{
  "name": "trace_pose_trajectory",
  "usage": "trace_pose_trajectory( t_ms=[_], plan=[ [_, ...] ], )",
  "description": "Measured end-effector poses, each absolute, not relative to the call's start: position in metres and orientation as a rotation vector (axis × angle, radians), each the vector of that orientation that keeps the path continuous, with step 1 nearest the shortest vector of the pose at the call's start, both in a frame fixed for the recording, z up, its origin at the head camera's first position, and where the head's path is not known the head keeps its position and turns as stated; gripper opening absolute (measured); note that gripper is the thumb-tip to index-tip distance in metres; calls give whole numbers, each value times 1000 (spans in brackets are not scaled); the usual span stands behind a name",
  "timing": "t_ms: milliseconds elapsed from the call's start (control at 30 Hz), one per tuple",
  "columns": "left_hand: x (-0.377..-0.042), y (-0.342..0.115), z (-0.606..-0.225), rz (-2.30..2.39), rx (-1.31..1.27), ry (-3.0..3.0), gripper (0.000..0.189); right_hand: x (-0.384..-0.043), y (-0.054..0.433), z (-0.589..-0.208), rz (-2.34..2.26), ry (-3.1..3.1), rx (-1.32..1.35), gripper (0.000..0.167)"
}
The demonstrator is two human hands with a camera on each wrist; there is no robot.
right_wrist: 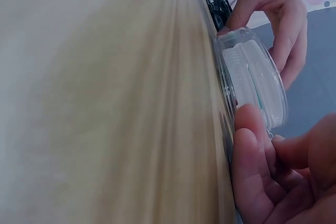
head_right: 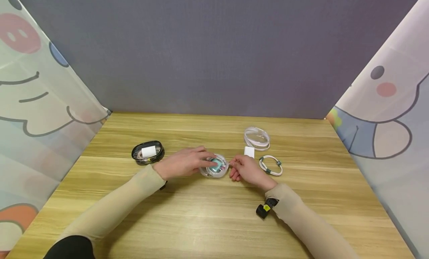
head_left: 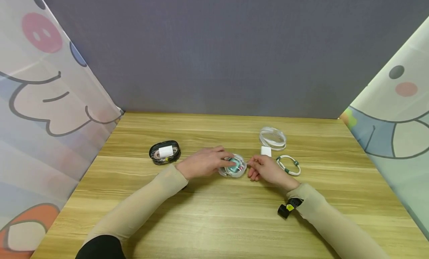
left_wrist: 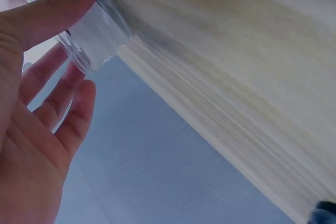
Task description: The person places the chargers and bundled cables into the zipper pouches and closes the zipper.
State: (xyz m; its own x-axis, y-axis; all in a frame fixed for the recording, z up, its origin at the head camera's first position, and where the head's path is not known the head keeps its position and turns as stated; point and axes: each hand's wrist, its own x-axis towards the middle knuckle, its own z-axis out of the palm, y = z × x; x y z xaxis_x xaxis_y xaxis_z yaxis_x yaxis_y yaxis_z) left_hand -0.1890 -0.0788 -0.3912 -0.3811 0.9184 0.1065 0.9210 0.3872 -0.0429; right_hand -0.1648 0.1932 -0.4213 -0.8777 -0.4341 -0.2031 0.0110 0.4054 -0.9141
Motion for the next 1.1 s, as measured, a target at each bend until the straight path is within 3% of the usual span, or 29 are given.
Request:
trace_pose_trajectory(
  t_ms=[233, 500, 1100],
  plan=[
    [-185, -77, -390, -34, -1727, -2469, 50, -176, 188, -422, -1469, 2242, -309, 22],
    [-182, -77, -393, -53, -1808, -2479, 56, -177, 187, -420, -1466, 2222, -304, 22],
    [-182, -78, -396, -149, -1679, -2641, 56, -168, 195, -420, -1347, 2380, -406, 18]
  ],
)
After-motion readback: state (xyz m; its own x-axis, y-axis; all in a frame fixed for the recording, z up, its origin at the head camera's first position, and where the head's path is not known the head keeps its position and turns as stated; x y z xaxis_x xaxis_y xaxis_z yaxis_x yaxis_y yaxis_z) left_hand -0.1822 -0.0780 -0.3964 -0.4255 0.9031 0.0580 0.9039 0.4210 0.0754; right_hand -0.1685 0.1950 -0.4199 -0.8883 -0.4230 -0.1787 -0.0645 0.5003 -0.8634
